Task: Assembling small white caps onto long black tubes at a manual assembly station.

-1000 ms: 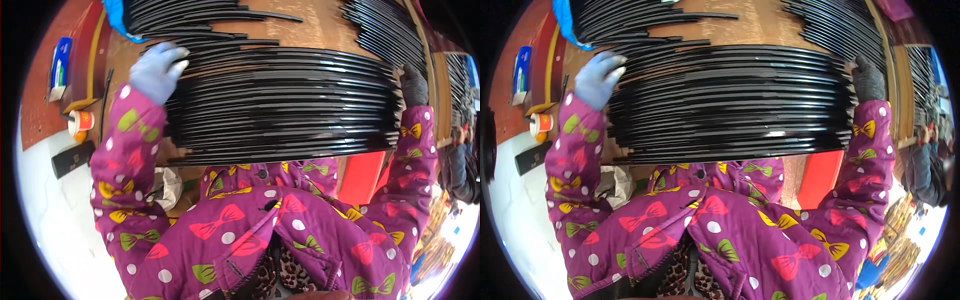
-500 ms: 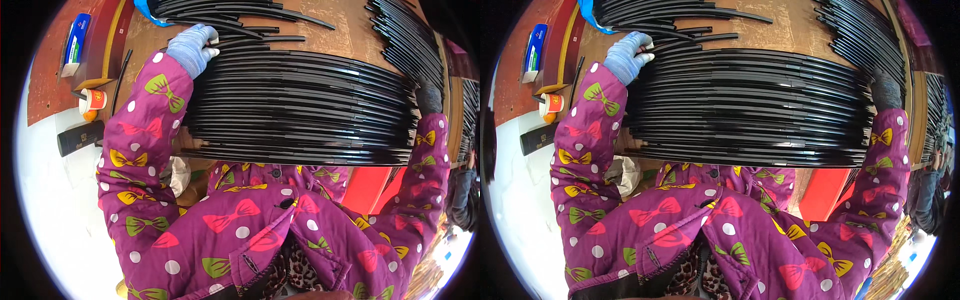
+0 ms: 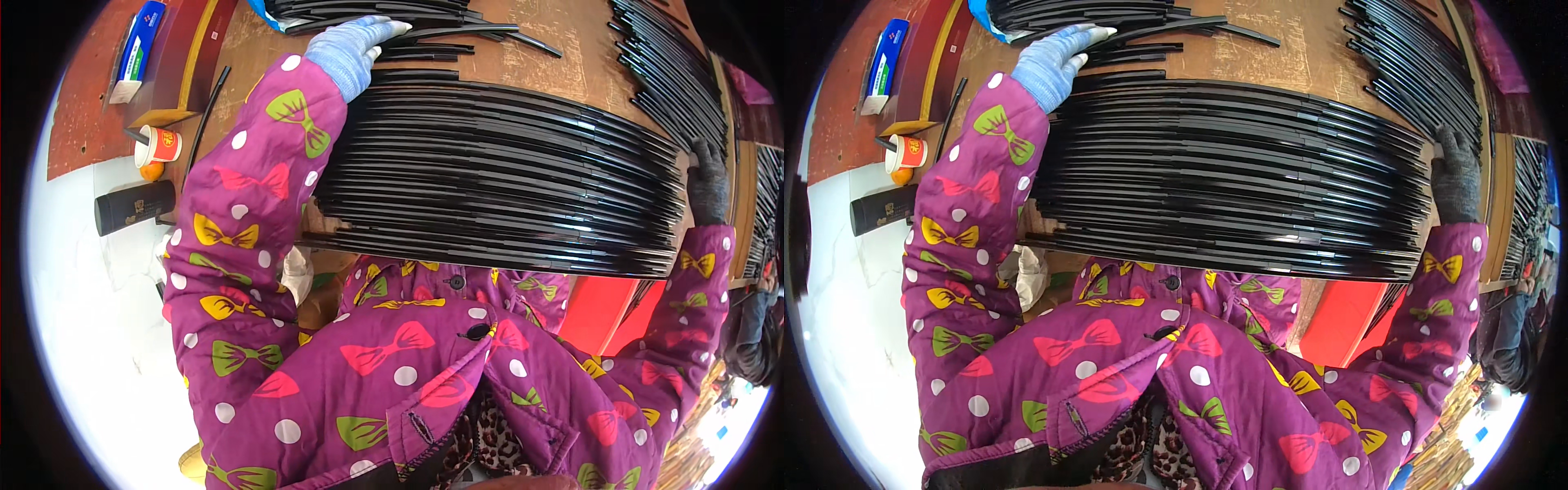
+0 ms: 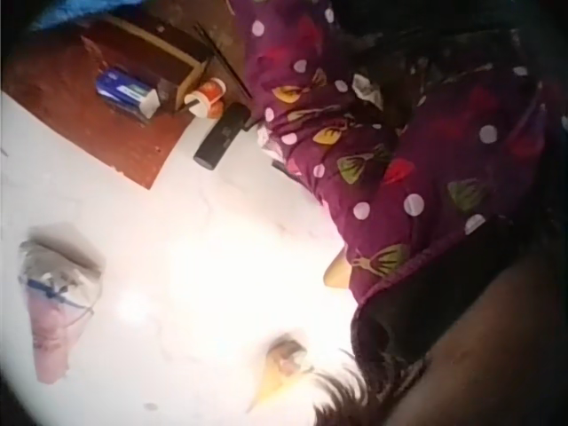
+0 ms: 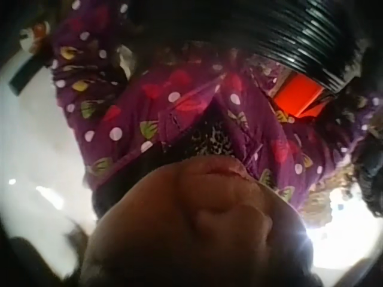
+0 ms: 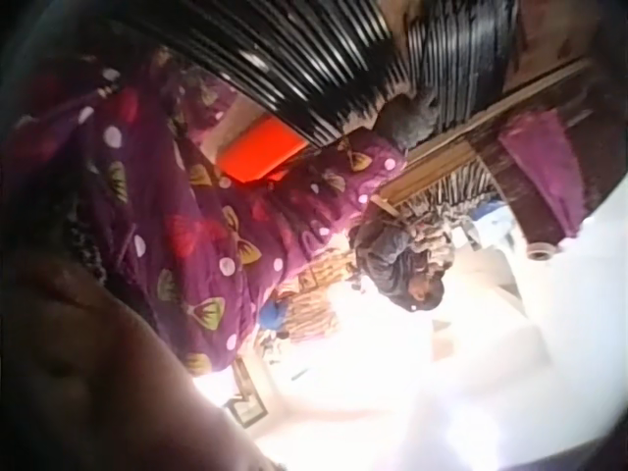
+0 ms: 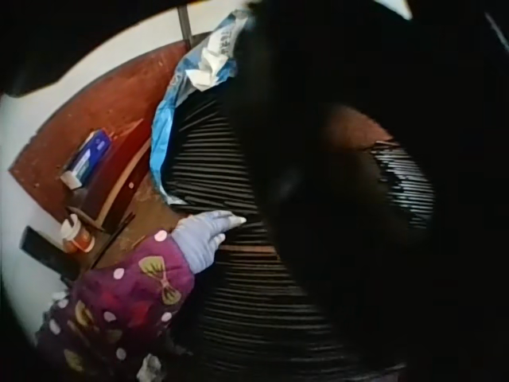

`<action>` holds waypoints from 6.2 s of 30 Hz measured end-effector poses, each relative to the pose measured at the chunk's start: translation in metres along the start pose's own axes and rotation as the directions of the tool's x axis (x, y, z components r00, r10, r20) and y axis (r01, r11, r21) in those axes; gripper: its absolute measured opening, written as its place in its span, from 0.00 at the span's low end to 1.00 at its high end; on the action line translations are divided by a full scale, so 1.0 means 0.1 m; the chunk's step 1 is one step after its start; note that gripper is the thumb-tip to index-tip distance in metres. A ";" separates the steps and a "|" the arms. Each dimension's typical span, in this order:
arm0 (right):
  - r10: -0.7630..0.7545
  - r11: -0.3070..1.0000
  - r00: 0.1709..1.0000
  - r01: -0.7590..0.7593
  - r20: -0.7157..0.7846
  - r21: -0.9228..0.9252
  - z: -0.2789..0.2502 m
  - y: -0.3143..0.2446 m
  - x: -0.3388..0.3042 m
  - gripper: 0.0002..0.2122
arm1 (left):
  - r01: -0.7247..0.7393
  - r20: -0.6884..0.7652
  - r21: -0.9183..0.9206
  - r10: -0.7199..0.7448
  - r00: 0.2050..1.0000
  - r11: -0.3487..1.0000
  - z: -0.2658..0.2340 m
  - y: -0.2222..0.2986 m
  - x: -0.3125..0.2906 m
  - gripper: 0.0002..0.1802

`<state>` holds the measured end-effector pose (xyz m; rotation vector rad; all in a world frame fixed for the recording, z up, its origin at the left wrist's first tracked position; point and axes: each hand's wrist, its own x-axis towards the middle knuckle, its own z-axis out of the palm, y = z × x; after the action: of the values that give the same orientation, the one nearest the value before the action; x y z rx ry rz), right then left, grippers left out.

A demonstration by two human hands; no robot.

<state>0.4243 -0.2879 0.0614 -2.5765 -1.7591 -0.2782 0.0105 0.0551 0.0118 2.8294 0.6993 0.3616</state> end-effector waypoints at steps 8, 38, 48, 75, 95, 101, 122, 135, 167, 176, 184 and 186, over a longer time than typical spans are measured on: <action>-0.141 0.893 0.966 0.219 -0.219 0.393 -0.36 -1.06 -0.15 0.10 | 0.095 -0.012 -0.091 -0.096 0.995 0.991 -0.18 -0.01 -0.20 0.15; -0.313 0.732 0.923 0.384 -0.224 0.562 -0.28 -1.68 -0.05 0.12 | 0.415 0.449 -0.576 -0.151 0.880 0.704 -0.50 0.60 -0.70 0.14; 0.029 0.869 0.940 0.144 -0.339 0.473 -0.36 -1.52 0.03 0.14 | 0.324 0.265 -0.577 -0.203 0.943 0.750 -0.44 0.51 -0.73 0.13; 0.149 0.164 0.974 -0.192 0.168 0.968 -0.40 -2.38 -0.30 0.12 | -0.044 0.012 -0.400 0.053 0.999 0.915 -0.44 0.91 -0.71 0.10; 0.136 -0.284 0.963 -0.187 0.232 0.941 0.04 -1.47 -0.46 0.13 | 0.532 0.493 -0.527 -0.271 0.827 0.663 -0.58 0.27 -0.86 0.12; 0.106 -0.227 0.968 -0.197 0.226 0.954 0.08 -1.49 -0.48 0.13 | 0.491 0.381 -0.625 -0.312 0.870 0.607 -0.61 0.35 -0.92 0.10; 0.303 -0.488 0.893 -0.155 0.333 0.859 0.20 -1.01 -0.60 0.23 | 0.548 0.409 -0.656 -0.365 0.836 0.519 -0.61 0.28 -0.93 0.10; 0.259 -0.355 0.922 -0.187 0.288 0.916 0.11 -1.05 -0.67 0.12 | 0.642 0.478 -0.606 -0.430 0.766 0.469 -0.68 0.32 -0.97 0.10; 0.333 0.943 0.938 -0.334 0.095 -0.010 0.14 -0.27 0.06 0.10 | 0.061 0.070 0.316 -0.087 0.994 0.947 -0.07 -0.06 -0.10 0.17; 0.259 0.928 0.903 -0.133 0.344 -0.349 0.12 -0.44 0.37 0.08 | 0.097 -0.012 0.065 -0.096 0.995 0.993 -0.05 -0.08 -0.14 0.14; 0.099 0.926 0.953 0.017 0.287 -0.376 0.22 -0.25 0.24 0.11 | 0.068 -0.126 -0.188 -0.092 0.988 0.980 -0.23 0.16 -0.35 0.14; 0.068 0.933 0.973 0.016 0.221 -0.358 0.19 -0.33 0.23 0.12 | 0.124 -0.084 -0.259 -0.151 0.985 0.958 -0.29 0.18 -0.45 0.13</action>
<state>0.4042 -0.2523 0.0430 -2.9940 -1.9002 -0.3410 -0.0287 0.0216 0.0358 2.5210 0.8033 0.5353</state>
